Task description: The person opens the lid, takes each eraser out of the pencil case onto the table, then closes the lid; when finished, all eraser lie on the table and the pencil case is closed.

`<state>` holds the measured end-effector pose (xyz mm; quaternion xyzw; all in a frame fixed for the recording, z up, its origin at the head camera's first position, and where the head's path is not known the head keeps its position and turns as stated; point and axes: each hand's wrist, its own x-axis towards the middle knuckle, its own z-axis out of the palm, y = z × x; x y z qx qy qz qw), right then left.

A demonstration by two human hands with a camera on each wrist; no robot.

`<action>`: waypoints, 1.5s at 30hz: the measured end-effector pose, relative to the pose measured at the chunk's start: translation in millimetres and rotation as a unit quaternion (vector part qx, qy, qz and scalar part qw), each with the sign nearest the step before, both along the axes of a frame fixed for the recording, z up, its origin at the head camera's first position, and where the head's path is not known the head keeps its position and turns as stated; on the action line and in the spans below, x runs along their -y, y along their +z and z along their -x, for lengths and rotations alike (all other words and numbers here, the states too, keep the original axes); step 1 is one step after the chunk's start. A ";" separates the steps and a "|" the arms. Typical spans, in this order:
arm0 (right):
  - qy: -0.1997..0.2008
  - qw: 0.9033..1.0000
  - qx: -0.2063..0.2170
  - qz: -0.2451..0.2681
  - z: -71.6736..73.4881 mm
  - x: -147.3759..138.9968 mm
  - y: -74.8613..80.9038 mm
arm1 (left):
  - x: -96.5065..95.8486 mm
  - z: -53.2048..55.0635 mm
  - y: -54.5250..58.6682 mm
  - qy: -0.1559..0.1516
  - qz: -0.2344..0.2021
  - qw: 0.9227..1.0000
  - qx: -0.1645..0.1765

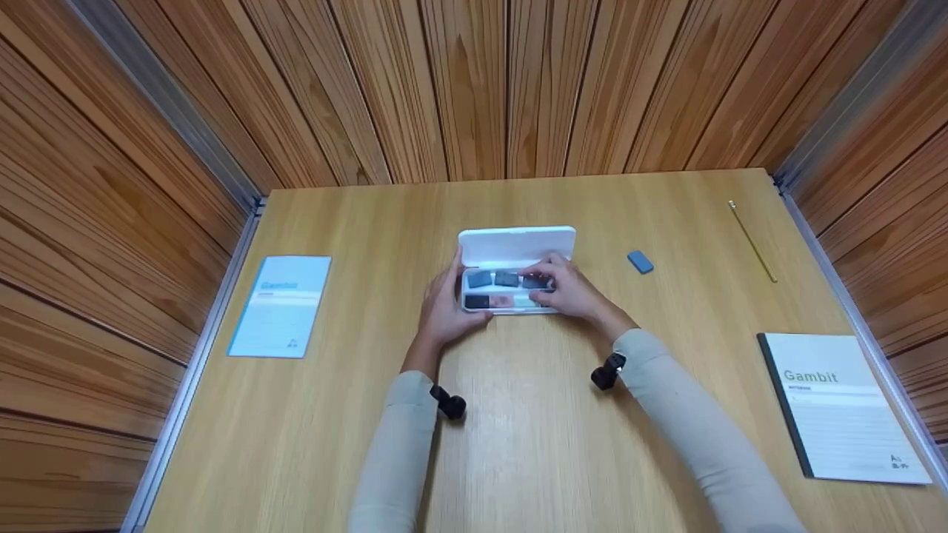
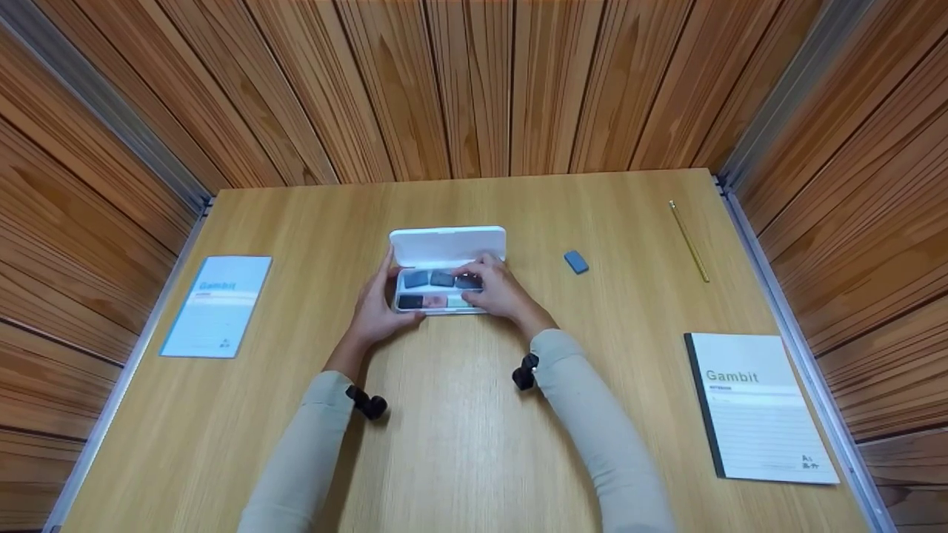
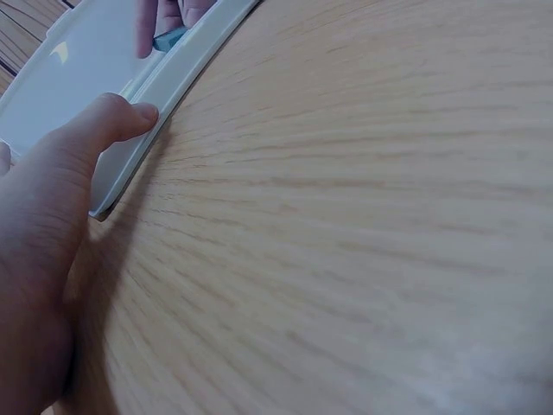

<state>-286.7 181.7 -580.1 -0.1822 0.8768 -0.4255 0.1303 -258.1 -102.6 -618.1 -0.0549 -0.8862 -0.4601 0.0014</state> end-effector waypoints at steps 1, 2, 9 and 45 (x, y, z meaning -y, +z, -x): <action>-0.001 1.000 -0.001 -0.001 0.0 0.2 0.0 | 0.0 0.0 -0.2 0.000 0.000 1.000 0.000; -0.002 1.000 -0.004 0.000 0.2 0.5 0.0 | -0.1 -0.1 0.0 0.001 0.001 1.000 0.000; -0.006 0.999 -0.032 0.007 3.0 1.5 -1.7 | 0.3 0.8 1.0 0.001 0.008 1.000 -0.004; -0.043 0.994 -0.058 0.085 1.9 -13.1 5.9 | 0.4 -1.7 -0.2 0.003 0.002 1.000 0.002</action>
